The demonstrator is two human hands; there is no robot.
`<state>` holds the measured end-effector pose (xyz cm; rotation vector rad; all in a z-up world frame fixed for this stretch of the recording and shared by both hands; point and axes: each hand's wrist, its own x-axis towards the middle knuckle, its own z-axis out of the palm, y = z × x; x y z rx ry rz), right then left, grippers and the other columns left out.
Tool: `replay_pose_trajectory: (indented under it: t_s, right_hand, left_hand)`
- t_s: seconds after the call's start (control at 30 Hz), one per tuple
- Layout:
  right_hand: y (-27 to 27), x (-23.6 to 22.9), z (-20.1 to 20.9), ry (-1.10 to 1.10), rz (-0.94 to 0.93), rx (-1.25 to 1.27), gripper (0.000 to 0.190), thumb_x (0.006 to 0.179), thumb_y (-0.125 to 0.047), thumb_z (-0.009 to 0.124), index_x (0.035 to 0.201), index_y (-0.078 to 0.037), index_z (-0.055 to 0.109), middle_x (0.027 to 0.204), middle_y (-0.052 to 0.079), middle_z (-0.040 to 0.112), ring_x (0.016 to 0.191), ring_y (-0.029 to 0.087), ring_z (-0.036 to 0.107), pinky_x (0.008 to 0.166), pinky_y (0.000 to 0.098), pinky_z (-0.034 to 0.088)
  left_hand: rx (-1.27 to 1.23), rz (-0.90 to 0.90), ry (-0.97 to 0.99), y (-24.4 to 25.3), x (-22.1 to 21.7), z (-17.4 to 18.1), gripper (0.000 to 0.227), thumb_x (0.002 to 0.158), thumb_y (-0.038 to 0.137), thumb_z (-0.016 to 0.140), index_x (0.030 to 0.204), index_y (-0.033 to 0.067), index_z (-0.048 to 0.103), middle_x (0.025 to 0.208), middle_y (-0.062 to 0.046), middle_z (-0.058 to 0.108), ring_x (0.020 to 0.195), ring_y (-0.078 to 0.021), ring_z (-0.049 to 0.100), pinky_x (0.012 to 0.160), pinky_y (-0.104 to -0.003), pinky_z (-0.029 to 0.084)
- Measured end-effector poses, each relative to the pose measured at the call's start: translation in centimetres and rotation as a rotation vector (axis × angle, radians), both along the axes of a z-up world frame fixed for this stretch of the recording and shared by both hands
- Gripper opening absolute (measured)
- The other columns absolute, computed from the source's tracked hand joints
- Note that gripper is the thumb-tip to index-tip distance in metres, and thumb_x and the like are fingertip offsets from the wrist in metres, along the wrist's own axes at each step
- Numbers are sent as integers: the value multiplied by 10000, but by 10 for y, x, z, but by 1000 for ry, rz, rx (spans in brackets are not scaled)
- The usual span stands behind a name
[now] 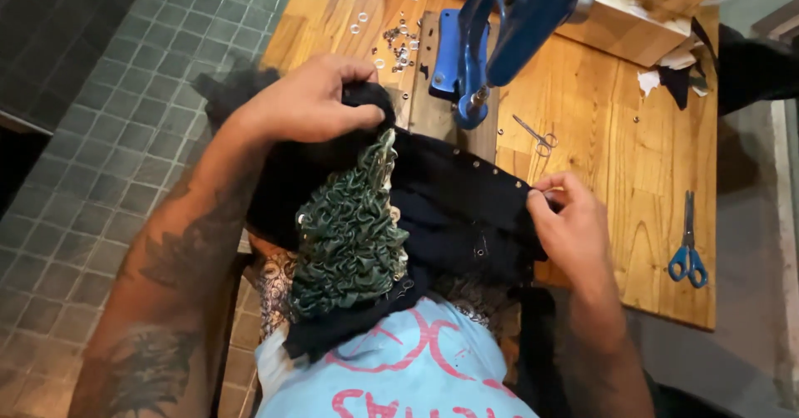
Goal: Attach metal eyelets to a black garment using a manual hand press
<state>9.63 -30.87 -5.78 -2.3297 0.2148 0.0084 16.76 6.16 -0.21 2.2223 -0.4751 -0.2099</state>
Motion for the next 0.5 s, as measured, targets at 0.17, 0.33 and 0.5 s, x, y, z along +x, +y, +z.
replay_pose_trajectory:
  t_s: [0.17, 0.33, 0.5]
  right_hand:
    - [17, 12, 1, -208, 235, 10, 261, 852, -51, 696, 1110, -76, 730, 1033, 220, 750, 986, 420, 718, 815, 457, 590]
    - [57, 14, 19, -468, 470, 132, 233, 901, -76, 748, 1132, -104, 742, 1094, 111, 743, 1083, 304, 695, 931, 400, 544]
    - [77, 27, 10, -375, 567, 362, 365, 867, -132, 830, 1223, -111, 754, 1016, 94, 709, 1043, 236, 680, 973, 417, 528]
  left_hand:
    - [-53, 36, 72, 0, 4, -12, 157, 773, 227, 775, 858, 115, 707, 706, -57, 632, 724, -165, 594, 626, -309, 460]
    - [-154, -88, 136, -12, -11, 9, 121, 787, 205, 758, 830, 114, 692, 708, -15, 607, 719, -151, 575, 622, -283, 451]
    - [-230, -238, 170, -16, -13, 13, 130, 781, 196, 782, 768, 120, 677, 657, 27, 575, 670, -107, 540, 571, -247, 436]
